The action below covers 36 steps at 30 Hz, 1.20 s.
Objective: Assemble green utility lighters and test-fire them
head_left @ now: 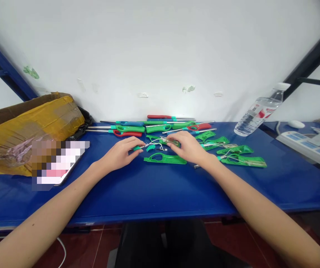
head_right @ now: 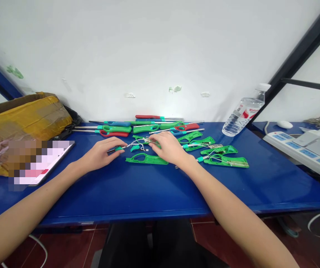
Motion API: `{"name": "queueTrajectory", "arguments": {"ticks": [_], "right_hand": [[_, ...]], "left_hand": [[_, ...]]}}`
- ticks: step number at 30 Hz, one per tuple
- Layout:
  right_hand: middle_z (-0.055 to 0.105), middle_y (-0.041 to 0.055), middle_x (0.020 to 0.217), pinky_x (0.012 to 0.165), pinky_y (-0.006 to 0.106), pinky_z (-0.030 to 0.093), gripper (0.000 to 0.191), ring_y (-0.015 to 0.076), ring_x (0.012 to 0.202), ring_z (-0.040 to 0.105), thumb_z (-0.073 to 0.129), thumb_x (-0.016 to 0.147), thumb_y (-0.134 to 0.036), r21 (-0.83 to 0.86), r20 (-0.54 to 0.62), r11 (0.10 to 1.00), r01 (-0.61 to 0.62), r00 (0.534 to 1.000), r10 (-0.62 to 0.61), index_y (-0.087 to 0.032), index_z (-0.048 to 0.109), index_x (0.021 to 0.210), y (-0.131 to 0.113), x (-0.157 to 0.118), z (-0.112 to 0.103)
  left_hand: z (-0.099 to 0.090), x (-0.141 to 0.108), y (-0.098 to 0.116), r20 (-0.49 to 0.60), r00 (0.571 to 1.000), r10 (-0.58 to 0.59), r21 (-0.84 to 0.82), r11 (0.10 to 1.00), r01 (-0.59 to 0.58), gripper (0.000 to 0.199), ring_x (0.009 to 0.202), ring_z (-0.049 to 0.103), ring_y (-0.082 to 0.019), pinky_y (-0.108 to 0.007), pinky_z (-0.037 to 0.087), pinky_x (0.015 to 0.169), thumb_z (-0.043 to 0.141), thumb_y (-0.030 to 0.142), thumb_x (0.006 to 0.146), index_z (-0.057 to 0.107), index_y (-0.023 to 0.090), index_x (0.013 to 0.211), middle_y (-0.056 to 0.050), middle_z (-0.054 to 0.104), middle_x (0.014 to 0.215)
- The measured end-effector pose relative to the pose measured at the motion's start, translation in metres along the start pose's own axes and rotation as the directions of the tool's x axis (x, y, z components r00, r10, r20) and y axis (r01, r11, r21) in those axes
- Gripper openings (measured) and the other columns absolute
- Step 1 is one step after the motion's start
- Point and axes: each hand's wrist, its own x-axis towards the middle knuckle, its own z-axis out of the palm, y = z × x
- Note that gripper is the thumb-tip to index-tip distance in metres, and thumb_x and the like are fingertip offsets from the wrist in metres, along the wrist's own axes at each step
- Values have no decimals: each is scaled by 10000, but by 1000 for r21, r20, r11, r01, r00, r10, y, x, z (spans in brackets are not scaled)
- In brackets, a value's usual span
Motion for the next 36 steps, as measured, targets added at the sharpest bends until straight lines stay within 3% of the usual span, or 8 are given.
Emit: {"name": "queueTrajectory", "arguments": {"ticks": [8,13,16,23,32,36], "right_hand": [[718,102,947,774,388,517,233,250,900,639,551,949,-299,35,181,998,46,982,-52,-192,702,1090,-6,-20,-13],[709,101,967,788,393,524,242,254,927,640,555,952,-315,23,212,998,54,975,-58,-192,708,1093,-7,-20,-15],[698,108,1030,815,389,523,241,255,960,640,564,949,-311,6,222,998,60,973,-60,-189,713,1093,-8,-21,-17],[699,105,1034,772,360,524,257,254,942,663,544,961,-307,-34,358,999,30,933,-16,-183,709,1113,-15,-23,-18],[702,97,1054,859,378,521,225,252,987,658,536,963,-271,-47,283,999,13,959,1,-184,691,1100,-18,-24,-10],[703,93,1055,830,371,526,223,246,977,658,517,972,-274,-43,266,999,20,964,-8,-189,692,1082,-17,-24,-7]], "left_hand": [[-11,-2,7,164,986,9,-106,994,8,226,911,654,-173,-279,514,814,507,233,943,663,202,1104,-57,688,1043],[-6,-2,8,213,977,-30,-51,998,41,238,880,653,-184,-295,520,779,509,234,929,677,203,1095,-61,691,1020],[-5,-2,9,234,971,-42,12,999,41,242,938,642,-206,-327,517,835,529,252,923,684,202,1102,-70,689,1033],[-6,-1,13,288,956,-51,45,998,40,249,963,625,-217,-338,502,860,556,320,940,683,199,1116,-72,683,1038],[-11,-1,9,362,930,-67,-28,996,82,298,906,620,-190,-299,487,809,609,316,926,638,251,1216,-39,682,1040],[-12,-2,8,357,930,-87,-16,995,99,288,921,624,-188,-296,486,817,597,276,927,644,250,1210,-39,679,1061]]}}
